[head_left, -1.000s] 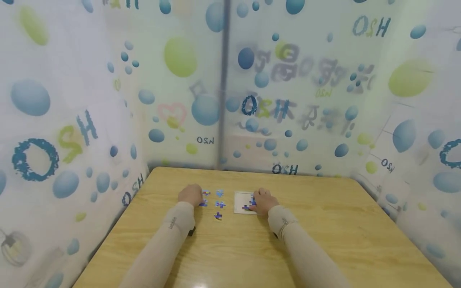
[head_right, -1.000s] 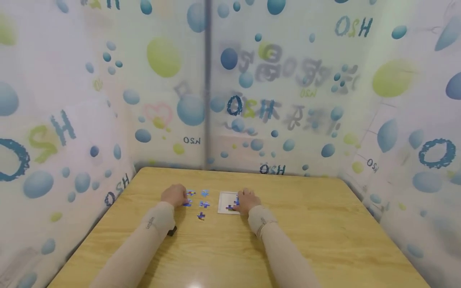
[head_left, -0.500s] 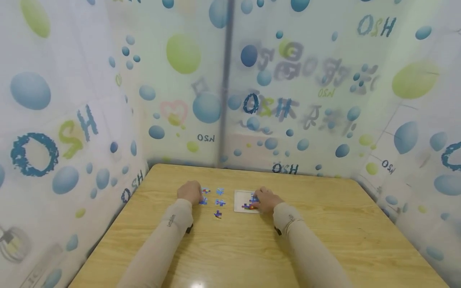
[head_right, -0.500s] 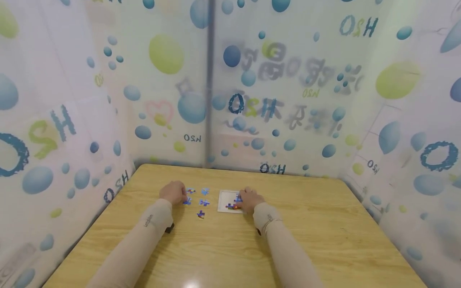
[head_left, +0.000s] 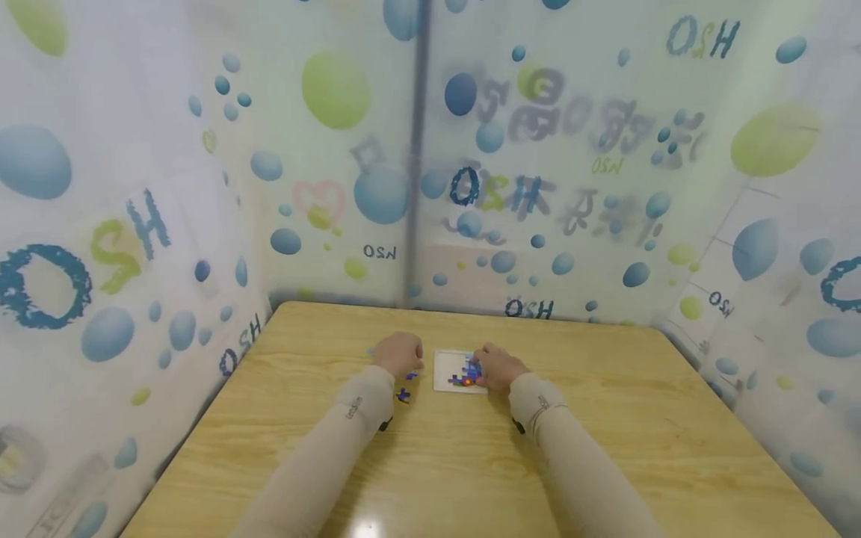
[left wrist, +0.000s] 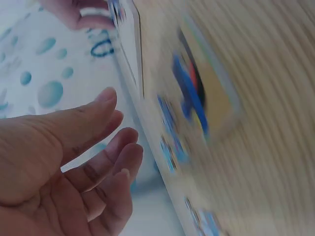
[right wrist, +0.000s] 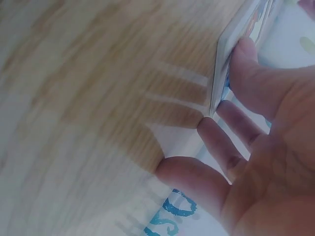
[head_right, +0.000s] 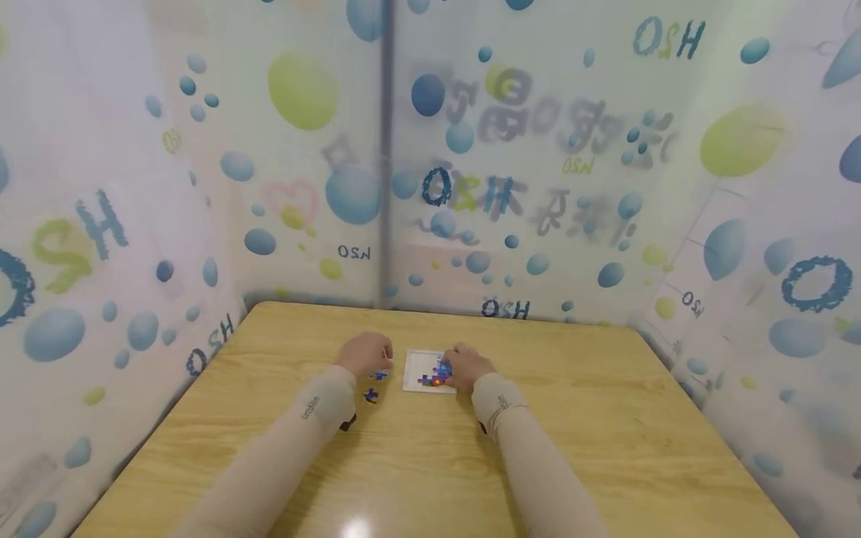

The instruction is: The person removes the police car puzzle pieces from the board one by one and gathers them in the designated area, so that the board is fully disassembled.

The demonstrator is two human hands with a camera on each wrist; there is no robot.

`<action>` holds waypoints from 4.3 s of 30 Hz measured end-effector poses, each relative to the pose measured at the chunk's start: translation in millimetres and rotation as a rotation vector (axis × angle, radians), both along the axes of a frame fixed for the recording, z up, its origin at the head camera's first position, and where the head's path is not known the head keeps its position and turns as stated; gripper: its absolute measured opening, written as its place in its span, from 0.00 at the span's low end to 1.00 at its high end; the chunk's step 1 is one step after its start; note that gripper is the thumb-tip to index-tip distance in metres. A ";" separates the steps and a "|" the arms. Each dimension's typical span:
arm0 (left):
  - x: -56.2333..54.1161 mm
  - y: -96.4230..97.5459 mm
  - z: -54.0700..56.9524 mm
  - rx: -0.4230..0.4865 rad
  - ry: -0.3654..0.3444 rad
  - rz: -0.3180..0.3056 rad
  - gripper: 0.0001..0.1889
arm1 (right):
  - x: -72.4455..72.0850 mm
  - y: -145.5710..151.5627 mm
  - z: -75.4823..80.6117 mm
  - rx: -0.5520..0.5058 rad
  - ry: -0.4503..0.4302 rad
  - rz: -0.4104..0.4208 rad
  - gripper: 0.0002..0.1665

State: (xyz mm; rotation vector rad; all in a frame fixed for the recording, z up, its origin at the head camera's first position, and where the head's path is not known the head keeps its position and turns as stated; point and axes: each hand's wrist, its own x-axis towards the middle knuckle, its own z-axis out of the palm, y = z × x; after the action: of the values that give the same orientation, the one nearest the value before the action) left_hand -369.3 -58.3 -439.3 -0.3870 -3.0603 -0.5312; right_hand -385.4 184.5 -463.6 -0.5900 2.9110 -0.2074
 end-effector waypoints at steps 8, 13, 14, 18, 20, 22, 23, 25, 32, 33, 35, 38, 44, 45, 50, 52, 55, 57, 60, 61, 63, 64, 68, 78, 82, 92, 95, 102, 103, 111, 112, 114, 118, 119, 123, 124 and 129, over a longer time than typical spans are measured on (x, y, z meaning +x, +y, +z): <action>-0.4 43.9 -3.2 -0.006 -0.106 -0.144 0.17 | -5.2 3.6 1.2 -0.023 -0.041 0.021 0.21; -0.7 55.2 -11.6 -0.056 -0.138 -0.177 0.20 | -4.8 8.3 2.2 -0.073 -0.074 0.073 0.27; -1.4 56.6 -12.7 -0.061 -0.134 -0.180 0.20 | -4.3 8.6 2.8 -0.084 -0.078 0.074 0.28; -3.7 60.2 -14.6 -0.053 -0.131 -0.204 0.17 | -3.2 8.4 2.9 -0.081 -0.066 0.074 0.29; -6.3 61.2 -16.7 -0.051 -0.130 -0.222 0.16 | -3.5 7.7 1.9 -0.066 -0.052 0.070 0.28; -8.5 62.1 -19.4 -0.052 -0.132 -0.232 0.16 | -4.4 7.3 0.6 -0.053 -0.041 0.067 0.28; -9.7 62.8 -20.9 -0.053 -0.132 -0.233 0.16 | -5.2 7.1 0.0 -0.053 -0.035 0.069 0.28; -12.2 63.1 -23.5 -0.065 -0.129 -0.233 0.16 | -7.5 6.7 -1.8 -0.033 -0.017 0.077 0.28; -14.0 70.9 -21.9 0.022 -0.162 -0.232 0.13 | -6.5 15.4 -4.9 -0.028 0.008 0.060 0.28; -13.4 72.5 -21.5 0.045 -0.173 -0.232 0.12 | -5.3 17.2 -5.2 -0.028 0.008 0.061 0.28; -11.6 74.4 -21.4 0.077 -0.191 -0.223 0.11 | -2.8 19.6 -5.2 -0.036 0.003 0.071 0.28; -11.2 72.7 -21.9 0.109 -0.212 -0.188 0.10 | -0.7 17.9 -4.0 -0.050 -0.002 0.102 0.27; -16.3 63.2 -24.5 0.275 -0.256 -0.103 0.14 | -2.6 8.8 -4.0 -0.036 -0.007 0.103 0.27; -17.5 62.6 -25.1 0.307 -0.269 -0.090 0.14 | -2.7 8.3 -4.2 -0.030 -0.012 0.087 0.27; -21.8 58.2 -24.4 0.384 -0.347 -0.040 0.08 | -3.4 4.3 -3.2 -0.023 -0.009 0.070 0.28; -22.0 56.8 -23.4 0.431 -0.386 -0.026 0.05 | -2.7 3.3 -2.2 -0.030 -0.003 0.076 0.28; -22.2 56.0 -23.4 0.484 -0.435 -0.018 0.03 | -0.9 3.3 -1.5 -0.028 -0.002 0.067 0.28; -20.6 56.3 -22.2 0.543 -0.462 -0.014 0.04 | 0.6 4.4 -1.2 -0.028 -0.001 0.057 0.28; -17.0 55.1 -18.8 0.583 -0.476 -0.015 0.05 | -0.1 4.9 -1.4 -0.027 0.007 0.054 0.28; -14.8 54.6 -17.2 0.596 -0.480 -0.015 0.06 | -0.4 5.0 -1.4 -0.028 0.003 0.054 0.29; -10.9 53.6 -15.1 0.609 -0.480 -0.018 0.07 | -1.8 5.0 -2.2 -0.032 -0.003 0.057 0.29; -9.7 53.5 -14.6 0.610 -0.480 -0.020 0.07 | -2.6 5.0 -2.6 -0.036 -0.007 0.058 0.28; -10.5 55.4 -16.0 0.611 -0.485 -0.010 0.06 | -3.0 4.0 -4.0 -0.064 -0.011 0.038 0.22; -11.6 51.1 -17.6 0.651 -0.472 -0.015 0.06 | -6.7 -4.4 -11.5 -0.009 0.083 -0.014 0.20; -11.0 37.1 -8.4 0.699 -0.459 -0.023 0.07 | -7.4 -4.7 -10.2 -0.006 0.071 -0.015 0.20; -21.8 -22.7 4.7 0.751 -0.424 0.014 0.07 | -7.7 -2.3 -9.5 0.010 0.054 -0.016 0.20; -17.6 -42.7 7.2 0.737 -0.409 0.037 0.08 | -7.2 -2.4 -9.5 -0.002 0.060 -0.013 0.20; 1.9 -78.4 11.8 0.627 -0.409 0.049 0.09 | -2.1 -2.0 -7.5 0.006 0.039 -0.004 0.21; 3.9 -82.0 12.2 0.614 -0.415 0.049 0.09 | -1.7 -1.4 -7.0 0.010 0.041 -0.005 0.21; 18.5 -96.6 11.2 0.476 -0.470 0.055 0.05 | -3.3 -0.4 -6.1 -0.019 0.042 -0.024 0.21; 20.4 -96.9 9.7 0.468 -0.488 0.060 0.05 | -2.9 -0.7 -7.1 -0.022 0.033 -0.023 0.21; 23.8 -97.2 6.4 0.460 -0.519 0.058 0.05 | -2.1 -1.2 -9.4 -0.029 0.020 -0.020 0.20; 28.6 -96.9 0.5 0.434 -0.525 0.036 0.06 | 0.5 -1.4 -11.3 -0.030 0.012 -0.017 0.20; 29.0 -96.7 -0.8 0.424 -0.519 0.038 0.06 | 0.6 -1.4 -11.3 -0.029 0.018 -0.016 0.20; 29.4 -95.6 -4.5 0.374 -0.483 0.078 0.06 | -0.5 -2.6 -9.4 -0.026 0.035 -0.016 0.20; 29.4 -94.8 -5.2 0.363 -0.470 0.089 0.06 | -0.9 -3.1 -8.8 -0.025 0.038 -0.016 0.20; 29.0 -89.9 -11.0 0.287 -0.382 0.111 0.09 | -1.2 -5.2 -8.4 -0.018 0.024 -0.017 0.19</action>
State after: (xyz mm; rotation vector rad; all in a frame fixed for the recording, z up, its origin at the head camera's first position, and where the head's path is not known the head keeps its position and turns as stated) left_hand -340.3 -148.2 -450.3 -0.1158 -3.2520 -1.1390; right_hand -386.6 179.3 -472.0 -0.5750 2.9413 -0.2302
